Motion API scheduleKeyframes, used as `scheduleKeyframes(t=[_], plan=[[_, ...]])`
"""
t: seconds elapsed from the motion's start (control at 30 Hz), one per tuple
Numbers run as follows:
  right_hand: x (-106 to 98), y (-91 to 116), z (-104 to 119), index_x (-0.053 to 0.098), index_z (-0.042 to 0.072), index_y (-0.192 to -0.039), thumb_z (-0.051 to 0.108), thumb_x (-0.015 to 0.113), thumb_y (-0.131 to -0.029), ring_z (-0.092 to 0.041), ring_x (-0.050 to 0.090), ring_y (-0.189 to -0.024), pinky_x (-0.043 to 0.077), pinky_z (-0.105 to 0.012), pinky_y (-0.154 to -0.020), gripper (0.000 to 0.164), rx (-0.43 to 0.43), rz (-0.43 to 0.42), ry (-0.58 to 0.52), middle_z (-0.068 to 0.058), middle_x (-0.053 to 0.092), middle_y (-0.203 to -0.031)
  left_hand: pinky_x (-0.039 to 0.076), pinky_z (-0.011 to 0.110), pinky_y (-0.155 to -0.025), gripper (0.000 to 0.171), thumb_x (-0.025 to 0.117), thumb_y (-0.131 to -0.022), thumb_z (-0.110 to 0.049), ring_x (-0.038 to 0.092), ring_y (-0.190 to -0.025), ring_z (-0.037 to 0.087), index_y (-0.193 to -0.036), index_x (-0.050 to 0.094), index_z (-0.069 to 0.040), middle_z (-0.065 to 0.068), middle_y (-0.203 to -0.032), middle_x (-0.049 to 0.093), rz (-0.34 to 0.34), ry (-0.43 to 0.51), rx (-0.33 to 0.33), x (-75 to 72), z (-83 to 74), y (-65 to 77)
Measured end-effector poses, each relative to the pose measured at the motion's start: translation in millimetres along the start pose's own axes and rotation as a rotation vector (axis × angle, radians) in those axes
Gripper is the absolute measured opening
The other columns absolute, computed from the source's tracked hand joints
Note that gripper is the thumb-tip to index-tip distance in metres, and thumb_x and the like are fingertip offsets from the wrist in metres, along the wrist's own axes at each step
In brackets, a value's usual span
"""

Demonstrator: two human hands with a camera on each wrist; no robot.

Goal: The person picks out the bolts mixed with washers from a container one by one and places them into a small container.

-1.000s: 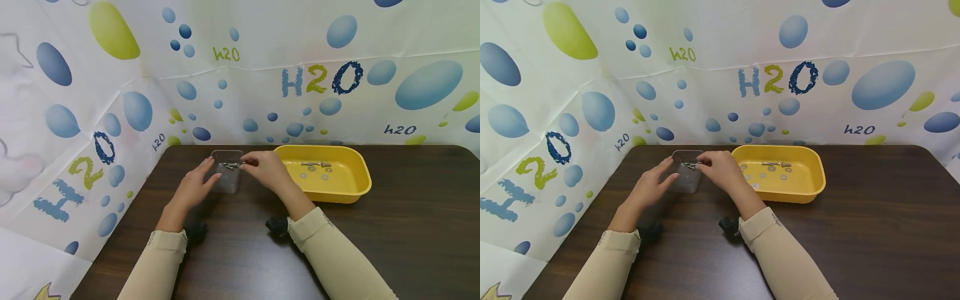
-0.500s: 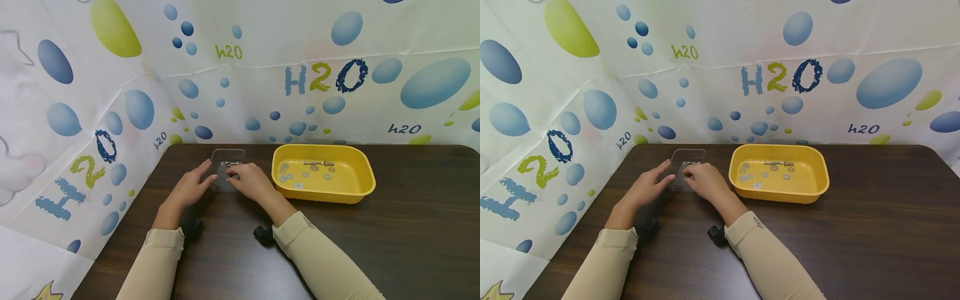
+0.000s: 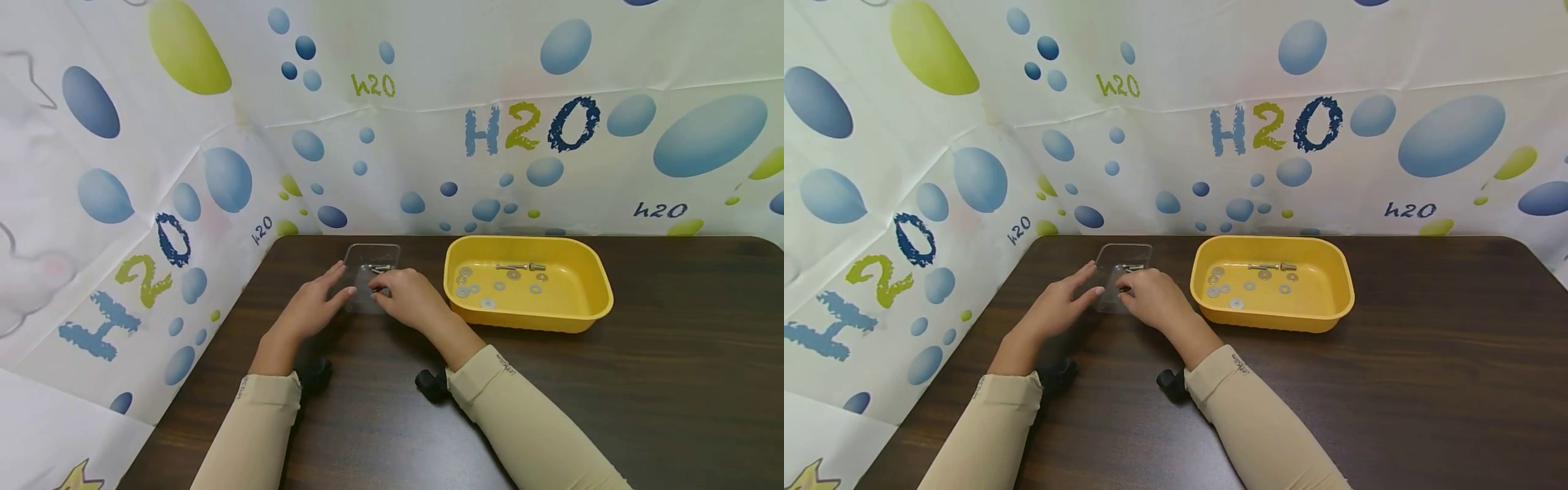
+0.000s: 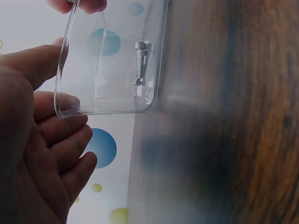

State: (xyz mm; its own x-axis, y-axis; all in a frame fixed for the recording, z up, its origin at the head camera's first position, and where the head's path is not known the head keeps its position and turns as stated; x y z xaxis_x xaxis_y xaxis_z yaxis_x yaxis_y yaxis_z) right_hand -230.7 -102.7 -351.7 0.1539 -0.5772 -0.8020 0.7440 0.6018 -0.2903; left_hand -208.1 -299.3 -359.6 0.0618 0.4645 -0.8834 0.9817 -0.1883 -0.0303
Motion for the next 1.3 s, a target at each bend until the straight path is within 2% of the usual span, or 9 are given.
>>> scheduleKeyframes(t=[0.33, 0.83, 1.1, 1.3], plan=[[-1.7, 3.7, -3.5, 0.074, 0.009, -0.112, 0.017, 0.066, -0.094, -0.019, 0.07, -0.102, 0.055, -0.036, -0.093, 0.021, -0.036, 0.01, -0.024, -0.002, 0.075, -0.109, 0.029, 0.054, -0.116, 0.068, 0.051, -0.101, -0.045, 0.032, -0.146, 0.032, -0.152, 0.035, -0.004, 0.009, -0.161, 0.028, 0.007, 0.003, 0.005, -0.2, -2.8, 0.3], [-5.0, 8.4, -5.8, 0.074, 0.01, -0.113, 0.017, 0.066, -0.094, -0.019, 0.069, -0.103, 0.054, -0.036, -0.094, 0.021, -0.034, 0.014, -0.014, -0.002, 0.075, -0.11, 0.029, 0.054, -0.116, 0.067, 0.052, -0.101, -0.044, 0.032, -0.146, 0.031, -0.152, 0.036, -0.004, 0.01, -0.161, 0.029, 0.0, 0.007, 0.005, 2.1, -7.0, -1.1], [-19.2, 13.3, -7.5, 0.073, 0.013, -0.116, 0.02, 0.066, -0.095, -0.019, 0.068, -0.106, 0.053, -0.037, -0.097, 0.023, 0.012, -0.005, 0.025, -0.001, 0.074, -0.113, 0.026, 0.053, -0.118, 0.069, 0.051, -0.101, -0.047, 0.026, -0.149, 0.029, -0.153, 0.034, -0.006, 0.01, -0.162, 0.027, -0.034, 0.012, -0.01, 0.5, -9.6, -2.6], [-32.9, 17.1, -10.3, 0.073, 0.012, -0.117, 0.021, 0.066, -0.095, -0.019, 0.067, -0.107, 0.053, -0.037, -0.098, 0.025, 0.023, -0.032, 0.06, -0.002, 0.073, -0.114, 0.025, 0.054, -0.118, 0.07, 0.053, -0.1, -0.045, 0.025, -0.15, 0.029, -0.155, 0.031, -0.007, 0.01, -0.162, 0.026, -0.082, -0.012, 0.026, -0.1, -21.4, -2.5]])
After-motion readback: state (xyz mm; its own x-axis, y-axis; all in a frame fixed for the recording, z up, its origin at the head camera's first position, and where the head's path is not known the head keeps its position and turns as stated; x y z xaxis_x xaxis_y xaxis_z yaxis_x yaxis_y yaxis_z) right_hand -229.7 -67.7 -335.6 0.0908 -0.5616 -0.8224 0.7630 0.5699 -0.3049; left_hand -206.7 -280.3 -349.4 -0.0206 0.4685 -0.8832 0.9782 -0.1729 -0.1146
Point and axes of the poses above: each hand's wrist, its own y-axis away from the middle knuckle, its own x-axis out of the palm, z = x × y, the point moved 3 cm from there along -y, towards the middle knuckle
